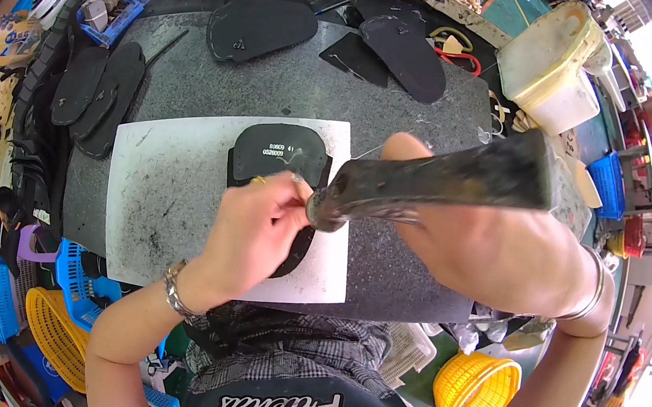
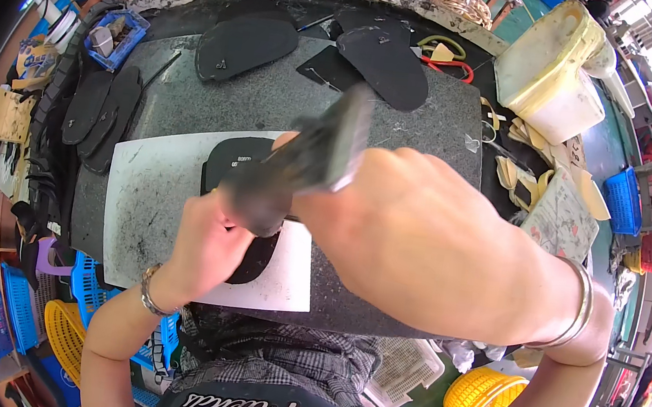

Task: Manually punching holes into black shoe components using a hammer and a punch tool on a workstation.

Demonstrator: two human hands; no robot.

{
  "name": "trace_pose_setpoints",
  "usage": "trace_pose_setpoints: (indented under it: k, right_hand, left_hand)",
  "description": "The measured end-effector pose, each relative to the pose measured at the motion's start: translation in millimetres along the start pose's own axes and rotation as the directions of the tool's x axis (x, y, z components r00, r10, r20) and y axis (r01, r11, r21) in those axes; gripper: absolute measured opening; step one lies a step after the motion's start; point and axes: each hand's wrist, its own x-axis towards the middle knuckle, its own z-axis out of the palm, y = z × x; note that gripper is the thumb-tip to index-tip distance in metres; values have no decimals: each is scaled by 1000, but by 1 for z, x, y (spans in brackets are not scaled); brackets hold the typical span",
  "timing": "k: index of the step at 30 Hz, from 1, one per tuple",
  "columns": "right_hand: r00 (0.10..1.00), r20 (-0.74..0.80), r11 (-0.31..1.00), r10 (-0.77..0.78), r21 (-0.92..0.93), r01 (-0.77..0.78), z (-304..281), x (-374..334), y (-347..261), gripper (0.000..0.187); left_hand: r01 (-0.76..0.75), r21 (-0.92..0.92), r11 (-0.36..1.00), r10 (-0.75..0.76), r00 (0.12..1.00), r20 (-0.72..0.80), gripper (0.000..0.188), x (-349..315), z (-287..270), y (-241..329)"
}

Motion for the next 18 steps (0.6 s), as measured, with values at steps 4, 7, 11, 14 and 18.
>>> trace_pose_setpoints:
  k: [4,7,11,14,18]
  right_hand:
    - [972,-231,970,27,243,31,-11,9,5,30]
    - [907,-420,933,-31,313,177,0,15,12,27]
    - [972,204,983,116,114,-141,-4,8,-1,19]
    - [982,-106,925,156,363,-108,-1,9,2,17]
    - [981,-195,994,4,109,18,1,10,7,24]
  left_hand:
    - [209,-237,949,-207,978,31,7,0,-3,-5]
    - [109,-69,992,-109,994,9,9,-5,-5,0]
    - [-186,294,938,194,981,1,11,0,5,-5]
    - [206,-310,928,-220,976,-10,10,7,1,-12]
    - [-62,226,972,59,998,20,10,1,1,2]
